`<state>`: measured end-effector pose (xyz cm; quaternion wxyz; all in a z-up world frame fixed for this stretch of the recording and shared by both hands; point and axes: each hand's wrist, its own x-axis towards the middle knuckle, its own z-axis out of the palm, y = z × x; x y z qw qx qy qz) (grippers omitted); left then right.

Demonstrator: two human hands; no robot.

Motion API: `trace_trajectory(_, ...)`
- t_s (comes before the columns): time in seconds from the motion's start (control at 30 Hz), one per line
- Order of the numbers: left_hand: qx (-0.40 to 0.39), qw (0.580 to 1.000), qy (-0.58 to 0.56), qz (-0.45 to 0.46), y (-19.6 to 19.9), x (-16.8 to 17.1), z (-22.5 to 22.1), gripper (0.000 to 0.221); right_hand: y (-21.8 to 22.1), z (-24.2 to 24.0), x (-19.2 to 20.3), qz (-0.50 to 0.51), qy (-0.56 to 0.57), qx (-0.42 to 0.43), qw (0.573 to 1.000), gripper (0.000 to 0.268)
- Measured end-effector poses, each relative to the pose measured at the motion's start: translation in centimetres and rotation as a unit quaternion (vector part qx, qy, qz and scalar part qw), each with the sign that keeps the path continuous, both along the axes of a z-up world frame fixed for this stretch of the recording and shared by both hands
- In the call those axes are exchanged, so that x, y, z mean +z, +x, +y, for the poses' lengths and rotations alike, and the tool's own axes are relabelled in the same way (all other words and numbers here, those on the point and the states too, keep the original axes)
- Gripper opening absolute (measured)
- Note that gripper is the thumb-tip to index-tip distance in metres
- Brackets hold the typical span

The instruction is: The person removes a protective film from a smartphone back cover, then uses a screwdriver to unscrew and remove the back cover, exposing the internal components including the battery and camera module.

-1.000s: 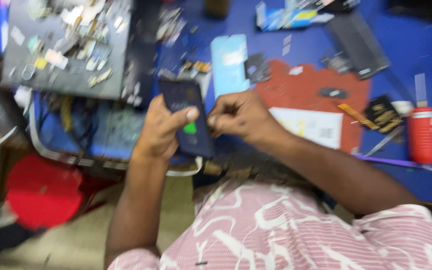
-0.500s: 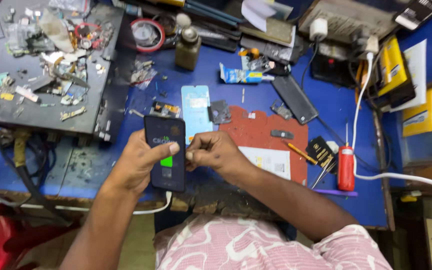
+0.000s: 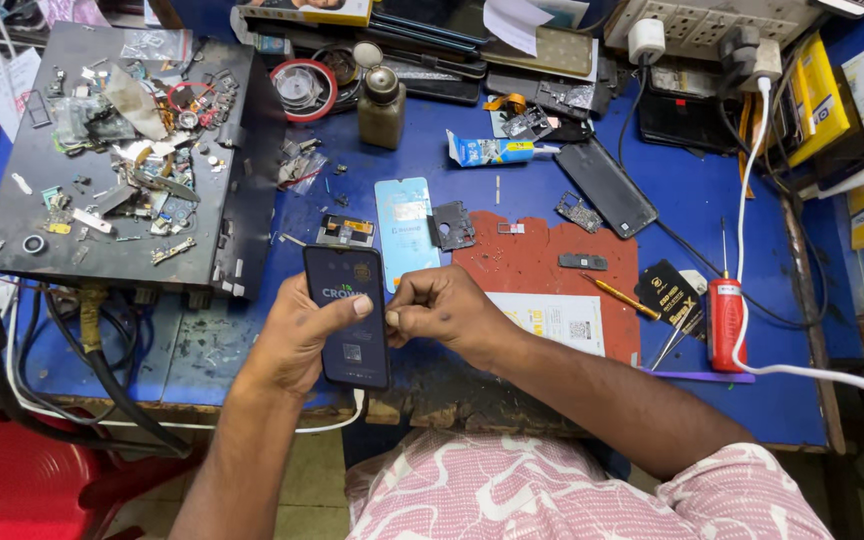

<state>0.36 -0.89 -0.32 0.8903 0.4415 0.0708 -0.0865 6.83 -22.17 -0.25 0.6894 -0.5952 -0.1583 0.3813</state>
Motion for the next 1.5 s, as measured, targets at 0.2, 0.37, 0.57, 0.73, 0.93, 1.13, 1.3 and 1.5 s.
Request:
trace_trajectory(0.2,0.011,0.999,0.033,0.006,0.0,0.7,-0.1,0.029,-0.1,0.2,0.3,-0.004,0.006,-0.005,1.000,0.011)
trace_trajectory(0.37,0.015,0.999,0.035,-0.013,-0.5,0.3,0.0,0.030,-0.3,-0.1,-0.1,-0.018,0.012,-0.002,1.000,0.010)
trace_trajectory(0.57,-0.005,0.999,0.034,-0.021,-1.0,0.2,-0.5,0.025,-0.9,-0.8,0.5,-0.005,0.013,-0.003,1.000,0.008)
trace_trajectory(0.73,-0.020,0.998,0.049,-0.023,-0.9,0.5,-1.1,0.024,-1.3,-1.2,0.7,-0.004,0.021,-0.014,1.000,0.006)
trace_trajectory(0.93,-0.044,0.998,0.041,-0.009,-0.9,1.1,-1.9,0.025,-1.7,-2.8,0.1,-0.015,0.042,-0.008,0.999,0.007)
trace_trajectory(1.13,-0.059,0.997,0.039,-0.038,-0.7,1.4,-2.5,0.026,-2.1,-3.7,-0.7,-0.027,0.027,-0.023,0.999,0.012)
trace_trajectory(1.3,-0.066,0.997,0.036,-0.036,-0.6,1.3,-2.8,0.024,-2.1,-4.3,-1.1,0.007,0.073,-0.023,0.997,0.014)
trace_trajectory(1.5,-0.062,0.996,0.045,-0.042,-0.6,1.4,-3.1,0.023,-2.2,-4.6,-1.5,0.012,0.080,-0.021,0.996,0.014)
